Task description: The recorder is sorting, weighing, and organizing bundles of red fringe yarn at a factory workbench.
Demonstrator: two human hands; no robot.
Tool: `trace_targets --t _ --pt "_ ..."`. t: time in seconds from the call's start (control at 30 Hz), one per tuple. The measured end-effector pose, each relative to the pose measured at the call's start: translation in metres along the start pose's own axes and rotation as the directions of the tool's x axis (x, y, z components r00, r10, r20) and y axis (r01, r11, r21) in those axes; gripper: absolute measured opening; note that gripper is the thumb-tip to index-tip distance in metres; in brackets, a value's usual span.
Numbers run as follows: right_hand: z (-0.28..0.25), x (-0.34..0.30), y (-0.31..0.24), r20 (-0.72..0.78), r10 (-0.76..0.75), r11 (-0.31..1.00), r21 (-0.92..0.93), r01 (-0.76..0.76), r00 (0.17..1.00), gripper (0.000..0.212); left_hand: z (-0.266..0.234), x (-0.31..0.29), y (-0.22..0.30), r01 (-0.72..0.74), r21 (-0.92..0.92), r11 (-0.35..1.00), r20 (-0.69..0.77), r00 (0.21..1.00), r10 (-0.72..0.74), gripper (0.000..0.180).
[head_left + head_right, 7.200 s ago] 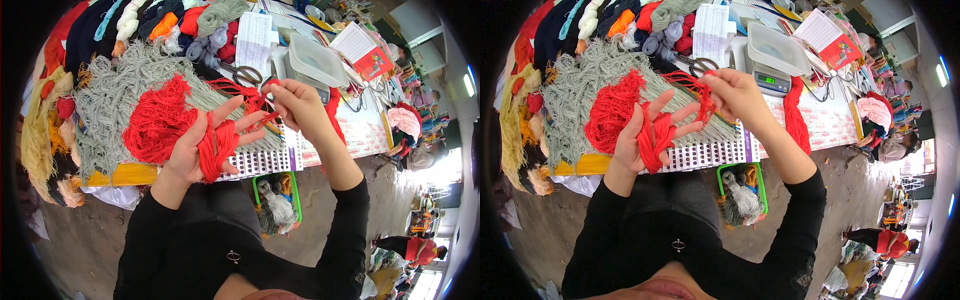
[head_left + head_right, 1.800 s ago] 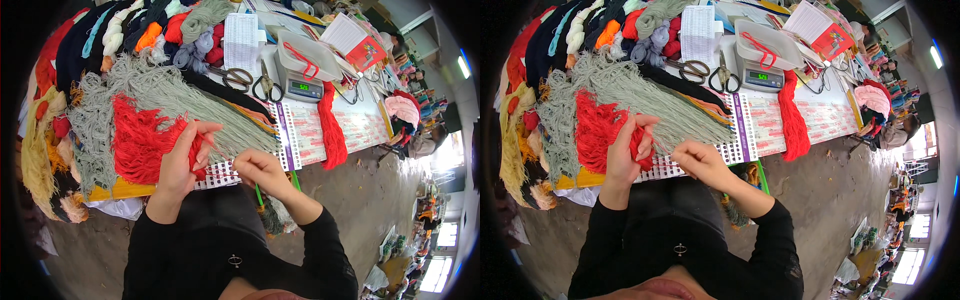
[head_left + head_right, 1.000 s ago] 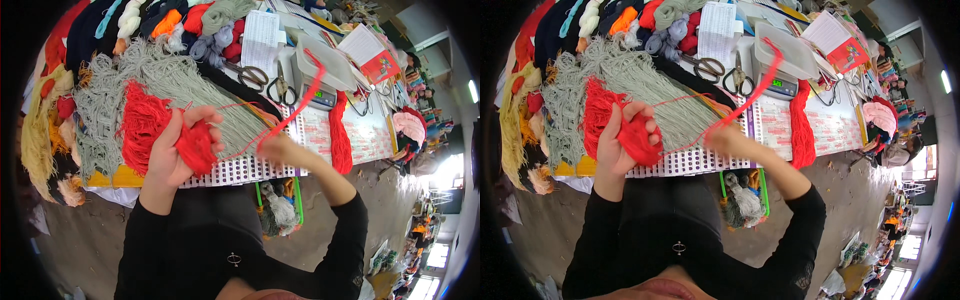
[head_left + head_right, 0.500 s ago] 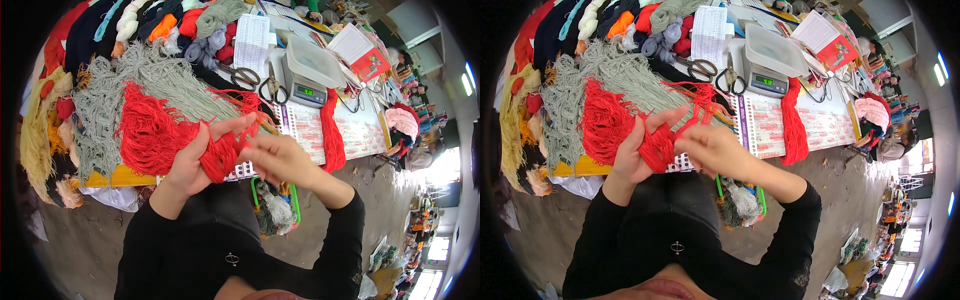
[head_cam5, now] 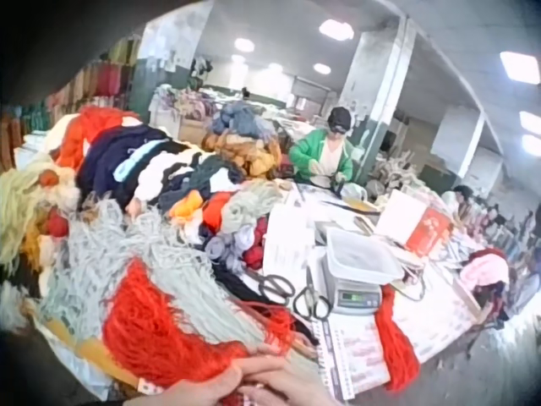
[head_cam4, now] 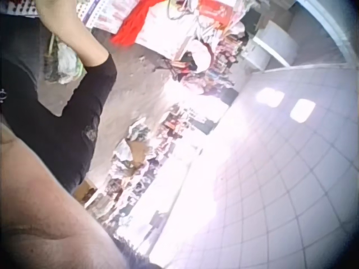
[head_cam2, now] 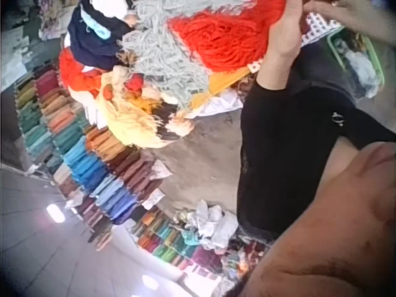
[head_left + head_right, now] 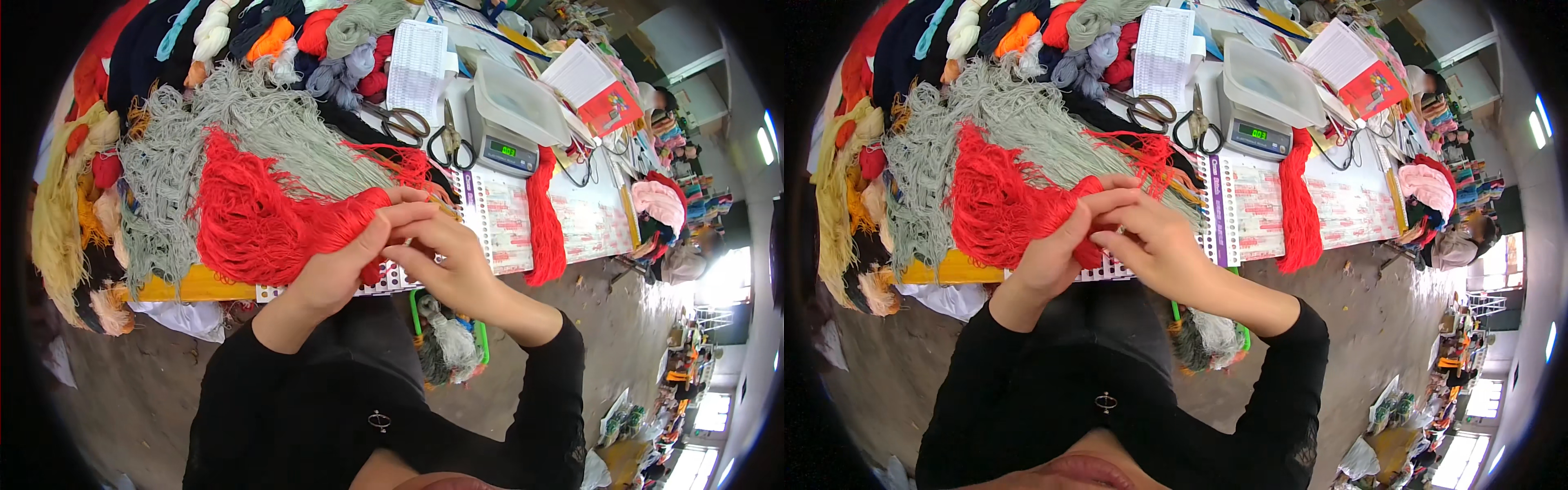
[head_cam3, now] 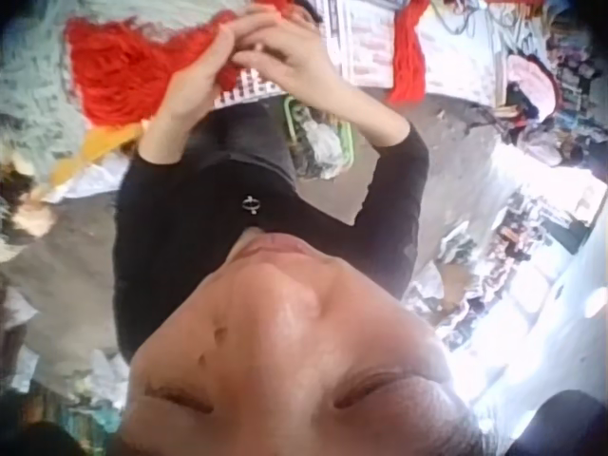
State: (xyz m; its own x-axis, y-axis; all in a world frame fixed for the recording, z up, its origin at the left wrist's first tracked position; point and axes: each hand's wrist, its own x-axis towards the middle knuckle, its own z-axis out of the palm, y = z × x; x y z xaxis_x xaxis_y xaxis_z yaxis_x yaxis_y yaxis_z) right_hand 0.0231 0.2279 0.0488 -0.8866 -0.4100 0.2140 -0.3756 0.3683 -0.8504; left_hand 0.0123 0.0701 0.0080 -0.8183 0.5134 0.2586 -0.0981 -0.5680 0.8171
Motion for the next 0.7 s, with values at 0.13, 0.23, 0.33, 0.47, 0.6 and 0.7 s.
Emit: trace_targets --t 0.13,0.23,0.33,0.47,0.6,0.7 --pt "0.006 0.001 0.007 0.005 -0.050 0.997 -0.062 0.051 0.999 0.012 0.005 -0.001 0.002 0.016 0.192 0.981 -0.054 0.999 -0.006 0.051" --pt "0.003 0.003 0.006 -0.022 -0.026 1.000 0.005 0.026 0.999 0.011 0.002 -0.004 -0.002 0.125 0.028 0.992 -0.135 0.983 -0.120 0.052" --pt "-0.001 -0.001 0.006 0.030 0.172 0.920 0.353 -0.171 0.985 0.005 0.005 -0.002 -0.001 0.126 -0.281 0.951 -0.153 0.973 -0.174 0.053" --pt "-0.010 -0.004 0.002 0.133 0.364 0.705 0.608 -0.366 0.922 0.008 0.003 -0.003 0.008 0.093 -0.266 0.959 -0.296 0.939 -0.173 0.053" --pt "-0.011 -0.010 0.011 0.225 0.430 0.611 0.640 -0.466 0.874 0.011 -0.003 -0.002 0.015 0.070 -0.353 0.933 -0.344 0.918 -0.199 0.054" --pt "-0.009 -0.012 0.015 0.305 0.436 0.636 0.561 -0.530 0.846 0.013 -0.006 -0.003 0.016 0.129 -0.349 0.928 -0.199 0.958 -0.208 0.055"
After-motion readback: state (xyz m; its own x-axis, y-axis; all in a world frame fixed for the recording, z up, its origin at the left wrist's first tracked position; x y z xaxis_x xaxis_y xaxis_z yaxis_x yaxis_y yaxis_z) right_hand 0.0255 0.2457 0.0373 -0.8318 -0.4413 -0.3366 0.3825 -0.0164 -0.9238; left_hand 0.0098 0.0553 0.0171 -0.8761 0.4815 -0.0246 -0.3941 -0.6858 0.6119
